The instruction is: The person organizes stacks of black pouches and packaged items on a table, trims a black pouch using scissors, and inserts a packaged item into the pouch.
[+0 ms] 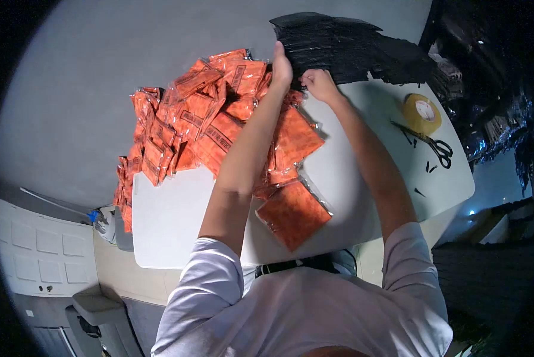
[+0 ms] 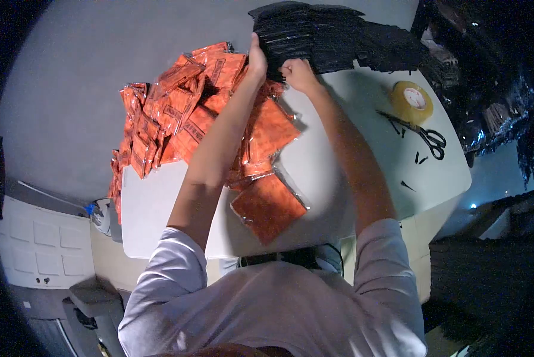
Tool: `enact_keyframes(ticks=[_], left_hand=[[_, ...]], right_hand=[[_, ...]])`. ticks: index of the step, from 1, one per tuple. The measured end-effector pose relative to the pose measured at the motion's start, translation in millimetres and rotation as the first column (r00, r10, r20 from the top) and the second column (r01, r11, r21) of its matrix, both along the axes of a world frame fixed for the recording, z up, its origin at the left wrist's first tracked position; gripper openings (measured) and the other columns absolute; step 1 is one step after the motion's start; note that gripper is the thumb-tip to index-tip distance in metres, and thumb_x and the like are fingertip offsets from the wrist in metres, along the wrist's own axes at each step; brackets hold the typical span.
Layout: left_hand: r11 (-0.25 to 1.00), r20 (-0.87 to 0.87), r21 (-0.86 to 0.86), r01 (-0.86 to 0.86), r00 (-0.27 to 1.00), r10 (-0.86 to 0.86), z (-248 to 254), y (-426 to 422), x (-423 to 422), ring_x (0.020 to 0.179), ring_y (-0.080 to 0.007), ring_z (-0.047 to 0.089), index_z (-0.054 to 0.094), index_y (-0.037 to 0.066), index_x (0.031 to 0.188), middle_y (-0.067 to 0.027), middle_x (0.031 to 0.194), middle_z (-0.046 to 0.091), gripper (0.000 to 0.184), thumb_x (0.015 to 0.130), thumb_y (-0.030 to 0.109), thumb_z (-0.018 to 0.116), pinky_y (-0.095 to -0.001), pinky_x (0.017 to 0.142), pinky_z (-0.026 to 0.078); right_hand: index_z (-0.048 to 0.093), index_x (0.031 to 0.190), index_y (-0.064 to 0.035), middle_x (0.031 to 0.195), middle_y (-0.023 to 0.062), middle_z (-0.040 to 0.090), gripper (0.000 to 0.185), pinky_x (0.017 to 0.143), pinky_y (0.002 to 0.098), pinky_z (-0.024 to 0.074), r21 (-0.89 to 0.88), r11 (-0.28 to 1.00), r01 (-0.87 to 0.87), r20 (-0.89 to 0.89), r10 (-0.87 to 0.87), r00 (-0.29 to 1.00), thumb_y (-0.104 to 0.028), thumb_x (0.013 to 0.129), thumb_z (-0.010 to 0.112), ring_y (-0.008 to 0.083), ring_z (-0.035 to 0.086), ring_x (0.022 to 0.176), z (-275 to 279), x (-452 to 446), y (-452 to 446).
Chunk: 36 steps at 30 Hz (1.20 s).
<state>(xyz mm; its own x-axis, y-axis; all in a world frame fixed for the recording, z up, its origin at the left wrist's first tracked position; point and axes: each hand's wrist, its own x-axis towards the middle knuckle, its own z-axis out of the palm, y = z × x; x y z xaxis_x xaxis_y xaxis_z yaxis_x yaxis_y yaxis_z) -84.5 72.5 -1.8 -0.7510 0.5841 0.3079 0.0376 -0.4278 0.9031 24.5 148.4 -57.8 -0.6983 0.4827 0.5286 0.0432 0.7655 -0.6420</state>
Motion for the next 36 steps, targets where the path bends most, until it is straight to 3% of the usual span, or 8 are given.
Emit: enact_keyframes(ticks=[11, 15, 20, 22, 25, 29, 32, 36], left_hand=[[0.923, 0.085, 0.003, 0.384, 0.92, -0.383, 1.0, 4.0, -20.9, 0.146, -0.0284, 0.039, 0.037, -0.003, 0.156, -0.0144, 0.161, 0.04, 0.08, 0.11, 0.06, 0.023, -0.038, 0.124, 0.023], [0.924, 0.291, 0.106, 0.367, 0.877, -0.382, 15.2, -4.2, -21.0, 0.139, -0.0304, 0.049, 0.045, -0.001, 0.152, -0.0163, 0.152, 0.052, 0.079, 0.11, 0.062, 0.021, -0.0404, 0.123, 0.028], [0.97, 0.029, -0.085, 0.229, 0.973, -0.227, 18.2, 39.0, -63.9, 0.156, -0.0296, 0.023, 0.027, -0.008, 0.159, -0.0208, 0.168, 0.027, 0.082, 0.111, 0.057, 0.014, -0.0358, 0.127, 0.016], [0.994, 0.049, -0.013, 0.112, 0.993, -0.111, 29.5, 51.8, -55.6, 0.131, -0.0318, 0.055, 0.05, -0.006, 0.147, -0.0197, 0.142, 0.06, 0.082, 0.109, 0.062, 0.023, -0.0401, 0.117, 0.035], [0.987, 0.106, 0.029, 0.156, 0.982, -0.158, 32.2, 53.6, -49.1, 0.124, -0.0322, 0.058, 0.055, -0.004, 0.137, -0.0193, 0.133, 0.063, 0.077, 0.108, 0.062, 0.026, -0.0424, 0.112, 0.039], [0.962, 0.179, 0.114, 0.248, 0.947, -0.266, 34.8, 53.2, -43.2, 0.111, -0.033, 0.062, 0.065, 0.0, 0.118, -0.0185, 0.115, 0.069, 0.07, 0.105, 0.061, 0.034, -0.047, 0.102, 0.047], [0.972, 0.116, 0.092, 0.217, 0.967, -0.227, 33.5, 53.8, -44.8, 0.117, -0.0322, 0.059, 0.061, -0.001, 0.124, -0.0187, 0.122, 0.066, 0.072, 0.106, 0.061, 0.03, -0.0451, 0.105, 0.044], [0.988, -0.006, 0.044, 0.15, 0.989, -0.149, 23.5, 48.6, -46.7, 0.128, -0.0306, 0.052, 0.051, -0.004, 0.137, -0.0191, 0.135, 0.058, 0.076, 0.108, 0.06, 0.022, -0.0413, 0.112, 0.038]], right_hand=[[0.074, 0.091, 0.0007, 0.084, 0.0225, 0.073, 0.016, 0.076, 0.0472, 0.0581, 0.141, 0.981, 0.132, 0.093, -0.146, 0.985, -0.014, 0.092, 0.066, 0.0397, 0.074, 0.082, -0.8, -0.4, 5.8], [0.077, 0.089, -0.0015, 0.08, 0.0192, 0.074, 0.022, 0.072, 0.0427, 0.0578, -0.002, 1.0, -0.008, 0.189, 0.008, 0.982, -0.023, 0.088, 0.079, 0.0315, 0.075, 0.075, 61.7, 28.5, -10.5], [0.075, 0.092, 0.0015, 0.08, 0.0231, 0.071, 0.023, 0.071, 0.0431, 0.0564, 0.184, 0.979, -0.092, 0.139, 0.066, 0.988, -0.021, 0.093, 0.074, 0.0371, 0.072, 0.076, 87.6, 7.6, 10.2], [0.073, 0.093, 0.0025, 0.085, 0.0265, 0.069, 0.021, 0.075, 0.0468, 0.0567, 0.151, 0.987, -0.054, 0.156, 0.03, 0.987, -0.019, 0.093, 0.071, 0.0433, 0.07, 0.084, 85.0, -4.1, 12.1], [0.069, 0.093, 0.0038, 0.083, 0.0242, 0.071, 0.018, 0.076, 0.0485, 0.0551, 0.408, 0.91, 0.076, 0.034, -0.098, 0.995, -0.013, 0.094, 0.063, 0.0425, 0.071, 0.083, 77.9, -14.4, 8.6], [0.069, 0.093, 0.003, 0.085, 0.0243, 0.071, 0.018, 0.076, 0.0475, 0.0557, 0.337, 0.939, 0.062, 0.103, -0.102, 0.989, -0.014, 0.093, 0.066, 0.0419, 0.071, 0.082, 82.6, 0.0, -4.2], [0.073, 0.093, -0.0002, 0.089, 0.0227, 0.073, 0.021, 0.079, 0.0513, 0.0569, 0.163, 0.986, -0.036, 0.158, 0.01, 0.987, -0.021, 0.092, 0.071, 0.0441, 0.071, 0.087, 95.4, 11.8, -10.9], [0.075, 0.094, -0.0022, 0.082, 0.0186, 0.074, 0.024, 0.075, 0.0446, 0.058, 0.339, 0.941, 0.003, 0.172, -0.065, 0.983, -0.026, 0.09, 0.075, 0.0363, 0.073, 0.078, 91.0, -3.1, -7.6]])
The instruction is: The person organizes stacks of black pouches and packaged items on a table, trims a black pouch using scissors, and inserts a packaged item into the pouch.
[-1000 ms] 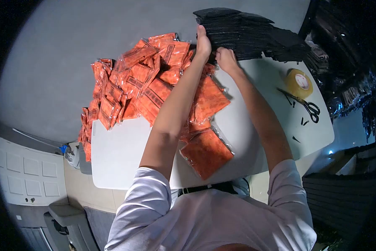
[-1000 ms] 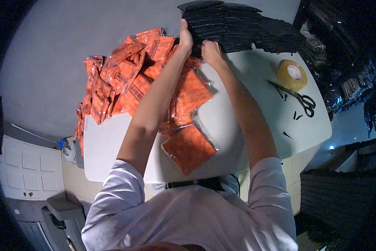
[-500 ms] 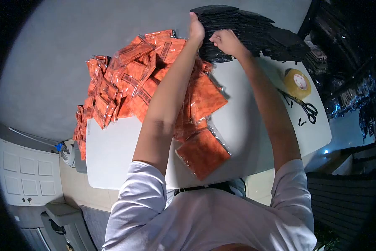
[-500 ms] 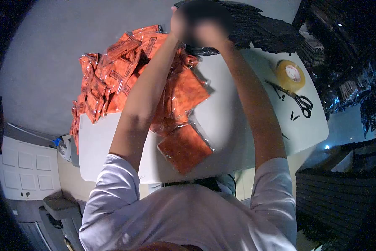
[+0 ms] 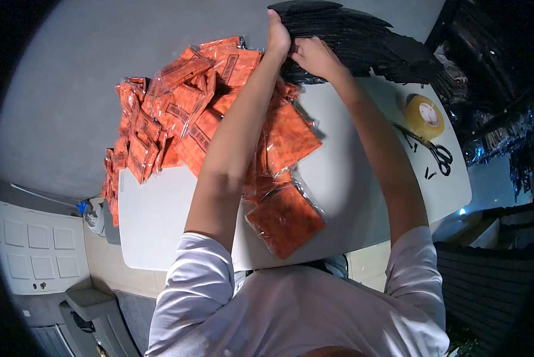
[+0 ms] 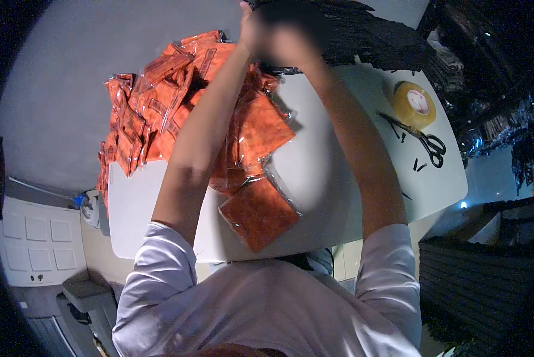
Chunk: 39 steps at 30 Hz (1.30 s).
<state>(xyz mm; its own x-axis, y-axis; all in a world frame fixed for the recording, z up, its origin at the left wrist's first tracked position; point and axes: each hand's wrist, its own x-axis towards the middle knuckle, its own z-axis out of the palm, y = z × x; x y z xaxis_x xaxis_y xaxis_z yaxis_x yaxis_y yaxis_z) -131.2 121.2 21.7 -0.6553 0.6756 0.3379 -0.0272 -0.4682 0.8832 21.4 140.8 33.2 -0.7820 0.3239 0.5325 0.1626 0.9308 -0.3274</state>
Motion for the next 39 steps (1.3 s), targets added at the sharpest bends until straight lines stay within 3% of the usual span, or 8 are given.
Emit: enact_keyframes(ticks=[10, 12, 14, 20, 22, 23, 27, 39], left_hand=[[0.994, 0.098, -0.021, 0.108, 0.99, -0.106, 29.1, -11.7, -11.8, 0.125, -0.0326, 0.055, 0.05, -0.005, 0.138, -0.0221, 0.133, 0.059, 0.081, 0.108, 0.063, 0.02, -0.0406, 0.111, 0.04], [0.99, 0.191, -0.026, 0.139, 0.973, -0.132, 50.9, -21.8, 1.3, 0.109, -0.0312, 0.064, 0.063, -0.002, 0.123, -0.0198, 0.114, 0.069, 0.086, 0.106, 0.069, 0.017, -0.0427, 0.102, 0.049], [0.994, 0.128, 0.04, 0.1, 0.986, -0.104, 66.4, -33.6, 12.7, 0.103, -0.0311, 0.066, 0.059, -0.004, 0.129, -0.0201, 0.114, 0.068, 0.085, 0.106, 0.069, 0.022, -0.0406, 0.098, 0.052], [0.967, 0.198, -0.189, 0.174, 0.971, -0.136, 82.8, -28.4, -5.0, 0.069, -0.0235, 0.066, 0.058, -0.004, 0.127, -0.0142, 0.089, 0.07, 0.081, 0.105, 0.068, 0.028, -0.0347, 0.061, 0.056], [0.857, 0.07, -0.158, 0.491, 0.871, -0.486, 78.1, -25.8, -53.2, 0.067, -0.0249, 0.062, 0.062, -0.002, 0.118, -0.0153, 0.088, 0.068, 0.074, 0.106, 0.065, 0.031, -0.0372, 0.06, 0.054], [0.985, 0.082, -0.166, -0.044, 0.995, 0.059, 72.7, -8.5, -24.3, 0.07, -0.0249, 0.06, 0.064, 0.001, 0.108, -0.0158, 0.091, 0.067, 0.069, 0.106, 0.062, 0.033, -0.038, 0.062, 0.052], [0.933, 0.224, -0.229, 0.276, 0.948, -0.226, 77.3, -27.9, 4.7, 0.09, -0.0244, 0.066, 0.063, 0.001, 0.114, -0.0176, 0.104, 0.068, 0.066, 0.108, 0.059, 0.031, -0.0374, 0.08, 0.056], [0.936, -0.001, -0.348, 0.041, 0.999, -0.044, 63.7, -8.4, 14.5, 0.08, -0.0262, 0.07, 0.061, -0.003, 0.122, -0.0194, 0.106, 0.07, 0.061, 0.108, 0.051, 0.033, -0.0355, 0.065, 0.059]], right_hand=[[0.078, 0.098, -0.0051, 0.075, 0.0031, 0.071, 0.039, 0.057, 0.0243, 0.0508, -0.473, 0.843, -0.257, -0.081, 0.249, 0.965, -0.042, 0.101, 0.067, 0.009, 0.064, 0.06, 62.9, -2.6, 27.6], [0.067, 0.112, 0.002, 0.08, 0.0153, 0.074, 0.042, 0.06, 0.0353, 0.0555, -0.692, 0.642, -0.331, -0.172, 0.298, 0.939, -0.039, 0.108, 0.055, 0.0288, 0.072, 0.066, 90.3, 2.9, 23.0], [0.07, 0.103, 0.0057, 0.08, 0.0116, 0.073, 0.053, 0.057, 0.0253, 0.0525, -0.803, 0.432, -0.411, -0.304, 0.297, 0.905, -0.042, 0.111, 0.047, 0.0163, 0.069, 0.063, 94.8, 7.8, 22.5], [0.067, 0.117, 0.005, 0.075, 0.0107, 0.07, 0.05, 0.055, 0.0265, 0.0512, -0.805, 0.411, -0.427, -0.398, 0.158, 0.904, -0.04, 0.112, 0.045, 0.0182, 0.068, 0.062, 81.5, -16.5, 16.7], [0.065, 0.12, 0.0045, 0.075, 0.0099, 0.069, 0.049, 0.054, 0.0268, 0.0508, -0.782, 0.421, -0.459, -0.428, 0.172, 0.887, -0.04, 0.111, 0.046, 0.0182, 0.068, 0.062, 75.3, -8.3, 16.1], [0.065, 0.12, 0.0045, 0.076, 0.0099, 0.07, 0.049, 0.054, 0.0269, 0.051, -0.792, 0.418, -0.444, -0.405, 0.184, 0.895, -0.04, 0.111, 0.046, 0.0182, 0.068, 0.061, 71.2, -3.1, 16.5], [0.066, 0.118, 0.004, 0.078, 0.01, 0.071, 0.048, 0.058, 0.0287, 0.0546, -0.843, 0.379, -0.382, -0.362, 0.126, 0.924, -0.04, 0.11, 0.05, 0.0187, 0.069, 0.063, 64.9, -0.7, 13.9], [0.07, 0.11, -0.0011, 0.085, 0.0097, 0.074, 0.046, 0.066, 0.0309, 0.0573, -0.86, 0.362, -0.36, -0.399, -0.036, 0.916, -0.045, 0.102, 0.062, 0.0183, 0.072, 0.07, 46.4, -14.9, 18.2]])
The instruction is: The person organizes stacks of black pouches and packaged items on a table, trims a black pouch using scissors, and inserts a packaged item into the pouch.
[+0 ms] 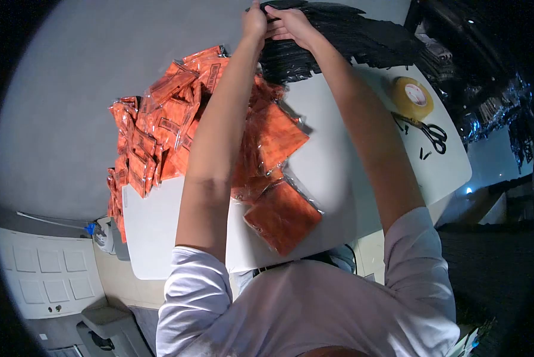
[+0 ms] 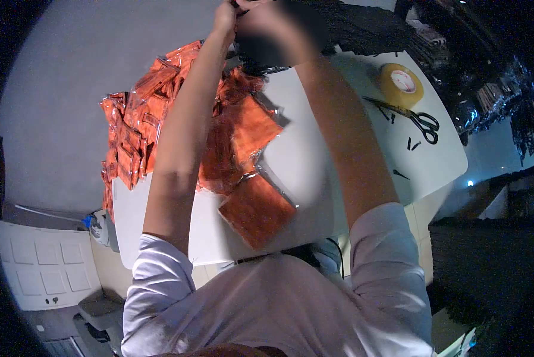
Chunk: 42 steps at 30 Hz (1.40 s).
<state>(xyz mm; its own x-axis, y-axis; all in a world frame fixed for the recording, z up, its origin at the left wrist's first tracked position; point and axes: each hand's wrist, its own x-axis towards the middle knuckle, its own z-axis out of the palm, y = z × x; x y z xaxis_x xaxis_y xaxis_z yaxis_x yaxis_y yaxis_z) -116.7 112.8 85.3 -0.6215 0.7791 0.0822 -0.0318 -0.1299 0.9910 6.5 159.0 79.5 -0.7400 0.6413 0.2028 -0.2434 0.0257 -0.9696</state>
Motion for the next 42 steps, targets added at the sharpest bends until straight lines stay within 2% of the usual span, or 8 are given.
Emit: enact_keyframes(ticks=[3, 6, 10, 26, 28, 31, 35, 42], left_hand=[[0.985, 0.006, 0.092, -0.143, 0.99, 0.143, 11.4, -10.7, 9.5, 0.108, -0.0329, 0.069, 0.052, -0.006, 0.139, -0.026, 0.126, 0.065, 0.064, 0.107, 0.048, 0.043, -0.0428, 0.087, 0.059], [0.935, -0.507, 0.115, -0.336, 0.79, 0.346, 30.0, -51.0, 45.4, 0.141, -0.0413, 0.048, 0.044, 0.002, 0.153, -0.0304, 0.149, 0.051, 0.065, 0.104, 0.045, 0.051, -0.044, 0.119, 0.035], [0.924, -0.75, 0.133, -0.357, 0.574, 0.329, 12.7, -20.9, 29.7, 0.138, -0.0436, 0.05, 0.061, 0.0, 0.138, -0.0299, 0.145, 0.056, 0.052, 0.105, 0.04, 0.052, -0.0455, 0.115, 0.039], [0.894, -0.634, 0.158, -0.419, 0.651, 0.417, -16.7, -22.6, 22.4, 0.121, -0.037, 0.065, 0.049, 0.0, 0.147, -0.0261, 0.132, 0.066, 0.051, 0.105, 0.025, 0.058, -0.0417, 0.104, 0.05], [0.917, -0.492, 0.167, -0.363, 0.775, 0.396, -17.1, -42.0, 39.2, 0.143, -0.0413, 0.046, 0.032, -0.009, 0.155, -0.0304, 0.154, 0.046, 0.081, 0.108, 0.057, 0.037, -0.0413, 0.12, 0.032], [0.891, -0.458, 0.261, -0.371, 0.765, 0.453, -35.2, -51.9, 40.6, 0.146, -0.0453, 0.04, 0.027, -0.008, 0.158, -0.0343, 0.155, 0.041, 0.083, 0.106, 0.054, 0.045, -0.0438, 0.122, 0.03], [0.883, -0.424, 0.261, -0.39, 0.776, 0.468, -43.7, -53.1, 32.1, 0.15, -0.0433, 0.035, 0.028, -0.009, 0.157, -0.0324, 0.158, 0.039, 0.08, 0.108, 0.054, 0.038, -0.0436, 0.124, 0.027], [0.984, -0.608, 0.134, 0.117, 0.794, -0.011, -13.7, -150.4, 26.8, 0.148, -0.0302, 0.041, 0.043, -0.002, 0.153, -0.0229, 0.154, 0.05, 0.06, 0.108, 0.035, 0.054, -0.0397, 0.12, 0.034]], right_hand=[[0.068, 0.122, 0.0008, 0.091, 0.0116, 0.077, 0.056, 0.074, 0.0274, 0.0577, 0.097, 0.991, -0.093, -0.049, 0.098, 0.994, -0.051, 0.103, 0.058, 0.0173, 0.075, 0.079, -5.0, 24.9, -2.8], [0.069, 0.119, -0.0015, 0.096, 0.0149, 0.078, 0.056, 0.081, 0.0292, 0.0582, 0.111, 0.992, -0.064, 0.171, 0.044, 0.984, -0.054, 0.105, 0.054, 0.0207, 0.077, 0.09, -12.5, 39.0, -16.7], [0.071, 0.109, 0.0022, 0.099, 0.0183, 0.078, 0.061, 0.078, 0.0326, 0.0612, -0.013, 1.0, 0.002, 0.046, -0.001, 0.999, -0.054, 0.108, 0.047, 0.0259, 0.078, 0.085, -46.1, 15.0, -7.5], [0.07, 0.098, -0.0023, 0.08, 0.0045, 0.069, 0.047, 0.065, 0.0256, 0.0567, 0.051, 0.953, 0.3, -0.036, -0.299, 0.954, -0.048, 0.103, 0.062, 0.0109, 0.067, 0.069, -74.9, 39.3, 19.5], [0.07, 0.095, -0.0021, 0.076, 0.0038, 0.068, 0.047, 0.063, 0.0249, 0.0556, 0.101, 0.949, 0.3, -0.01, -0.3, 0.954, -0.048, 0.103, 0.062, 0.0104, 0.065, 0.066, -76.9, 56.1, 14.1], [0.071, 0.086, -0.0042, 0.067, 0.0022, 0.066, 0.045, 0.054, 0.028, 0.0518, 0.182, 0.93, 0.32, 0.01, -0.328, 0.945, -0.046, 0.101, 0.066, 0.011, 0.062, 0.058, -90.8, 79.6, 20.0], [0.076, 0.08, -0.0102, 0.077, 0.0146, 0.072, 0.021, 0.07, 0.0462, 0.0591, 0.827, 0.124, 0.548, -0.237, -0.808, 0.539, -0.029, 0.089, 0.071, 0.0403, 0.069, 0.067, -78.1, 148.5, 49.9], [0.075, 0.117, -0.0102, 0.124, 0.016, 0.07, 0.039, 0.104, 0.0477, 0.0517, 0.997, -0.031, 0.066, -0.062, -0.829, 0.556, -0.001, 0.081, 0.062, 0.0371, 0.066, 0.114, -53.8, 244.7, 187.1]])
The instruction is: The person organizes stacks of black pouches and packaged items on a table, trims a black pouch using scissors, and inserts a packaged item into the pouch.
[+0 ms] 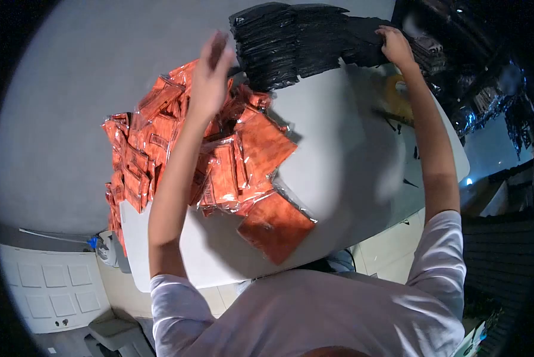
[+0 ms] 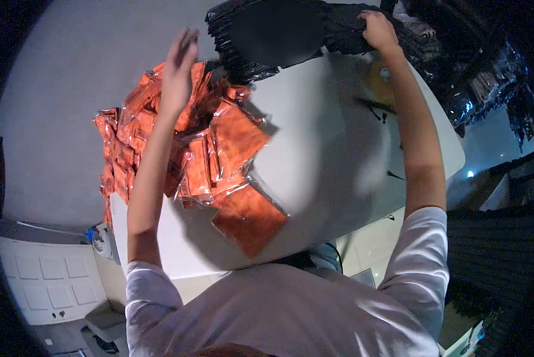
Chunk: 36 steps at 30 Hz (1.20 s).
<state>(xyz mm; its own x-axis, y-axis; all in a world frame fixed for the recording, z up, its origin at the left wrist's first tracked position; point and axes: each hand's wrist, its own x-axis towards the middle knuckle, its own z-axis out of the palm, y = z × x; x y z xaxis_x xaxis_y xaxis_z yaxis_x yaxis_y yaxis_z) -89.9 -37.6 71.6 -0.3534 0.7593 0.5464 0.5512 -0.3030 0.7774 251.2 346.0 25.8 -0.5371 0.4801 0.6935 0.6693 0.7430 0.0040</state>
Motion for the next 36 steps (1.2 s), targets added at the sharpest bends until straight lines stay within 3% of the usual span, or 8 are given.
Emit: enact_keyframes(ticks=[5, 8, 17, 23, 28, 33, 34, 36], left_hand=[[0.826, -0.632, -0.467, -0.315, 0.772, -0.063, -5.7, -137.2, 59.1, 0.153, -0.049, 0.024, 0.048, 0.011, 0.154, -0.0267, 0.159, 0.041, 0.065, 0.099, 0.042, 0.063, -0.0546, 0.124, 0.025], [0.694, -0.682, -0.557, -0.457, 0.728, -0.068, -36.0, -191.9, 59.0, 0.154, -0.0561, 0.007, 0.039, 0.02, 0.161, -0.0208, 0.173, 0.01, 0.092, 0.086, 0.062, 0.073, -0.0672, 0.122, 0.014], [0.659, -0.642, -0.623, -0.421, 0.757, -0.124, -55.2, -275.2, 112.6, 0.154, -0.0569, -0.01, 0.026, 0.028, 0.165, -0.0215, 0.173, -0.006, 0.149, 0.038, 0.06, 0.097, -0.0811, 0.114, 0.011], [0.807, -0.433, -0.442, -0.391, 0.881, 0.19, -87.9, -308.1, 43.5, 0.158, -0.0477, 0.002, 0.023, 0.019, 0.166, -0.0225, 0.173, -0.001, 0.152, 0.039, 0.054, 0.099, -0.0689, 0.123, 0.014], [0.757, -0.396, -0.557, -0.341, 0.91, 0.118, -82.9, -343.0, 13.2, 0.158, -0.0422, 0.012, 0.022, 0.014, 0.165, -0.0219, 0.172, 0.011, 0.153, 0.038, 0.05, 0.098, -0.0526, 0.127, 0.021], [0.807, -0.11, -0.567, -0.165, 0.986, 0.124, -95.1, -347.1, -31.6, 0.155, -0.0399, 0.027, 0.023, 0.012, 0.165, -0.0224, 0.17, 0.019, 0.15, 0.041, 0.048, 0.098, -0.0493, 0.125, 0.029], [0.848, -0.523, -0.437, -0.3, 0.852, 0.031, -101.4, -343.2, -40.3, 0.153, -0.0375, 0.03, 0.023, 0.012, 0.165, -0.0232, 0.169, 0.023, 0.149, 0.043, 0.057, 0.096, -0.0514, 0.122, 0.029], [0.851, -0.555, -0.43, -0.303, 0.831, 0.015, -116.1, -330.8, -41.6, 0.151, -0.0394, 0.032, 0.025, 0.013, 0.165, -0.0239, 0.168, 0.025, 0.147, 0.045, 0.061, 0.094, -0.053, 0.121, 0.028]], right_hand=[[0.069, 0.128, -0.0022, 0.14, 0.0163, 0.064, 0.039, 0.109, 0.0463, 0.0476, -0.239, 0.968, -0.083, 0.236, 0.141, 0.962, -0.001, 0.089, 0.066, 0.0373, 0.06, 0.128, 13.5, 1.6, 6.0], [0.075, 0.117, -0.0032, 0.124, 0.0168, 0.072, 0.025, 0.102, 0.046, 0.0525, -0.172, 0.967, -0.189, 0.242, 0.228, 0.943, -0.015, 0.097, 0.067, 0.037, 0.067, 0.117, 1.9, 3.0, 27.2], [0.078, 0.116, -0.0103, 0.13, 0.0069, 0.071, 0.032, 0.099, 0.0444, 0.0546, -0.251, 0.968, 0.01, 0.182, 0.037, 0.983, -0.03, 0.091, 0.075, 0.0329, 0.069, 0.114, 9.9, -6.1, 20.3], [0.073, 0.121, -0.0102, 0.12, 0.0175, 0.072, 0.027, 0.094, 0.0483, 0.0554, 0.079, 0.995, -0.068, 0.038, 0.065, 0.997, -0.022, 0.098, 0.066, 0.0385, 0.068, 0.11, 40.9, -11.7, -91.1], [0.062, 0.135, -0.0096, 0.135, 0.016, 0.062, 0.049, 0.11, 0.0484, 0.0437, -0.461, 0.77, -0.441, 0.349, 0.614, 0.708, -0.04, 0.096, 0.063, 0.0309, 0.057, 0.131, 14.3, 0.3, -331.5], [0.052, 0.15, -0.0154, 0.166, 0.021, 0.027, 0.078, 0.115, 0.0666, 0.031, -0.501, 0.529, -0.684, 0.266, 0.847, 0.46, -0.064, 0.09, 0.063, 0.0525, 0.027, 0.149, -39.1, -3.3, -470.7], [0.051, 0.153, -0.0189, 0.167, 0.0224, 0.025, 0.085, 0.115, 0.0688, 0.029, -0.463, 0.555, -0.691, 0.294, 0.832, 0.47, -0.071, 0.086, 0.062, 0.0567, 0.024, 0.149, -49.8, -9.2, -482.5], [0.05, 0.154, -0.0243, 0.168, 0.0216, 0.023, 0.081, 0.117, 0.0707, 0.0239, -0.492, 0.581, -0.648, 0.243, 0.807, 0.539, -0.069, 0.088, 0.063, 0.0559, 0.017, 0.152, -60.7, -19.8, -495.4]])
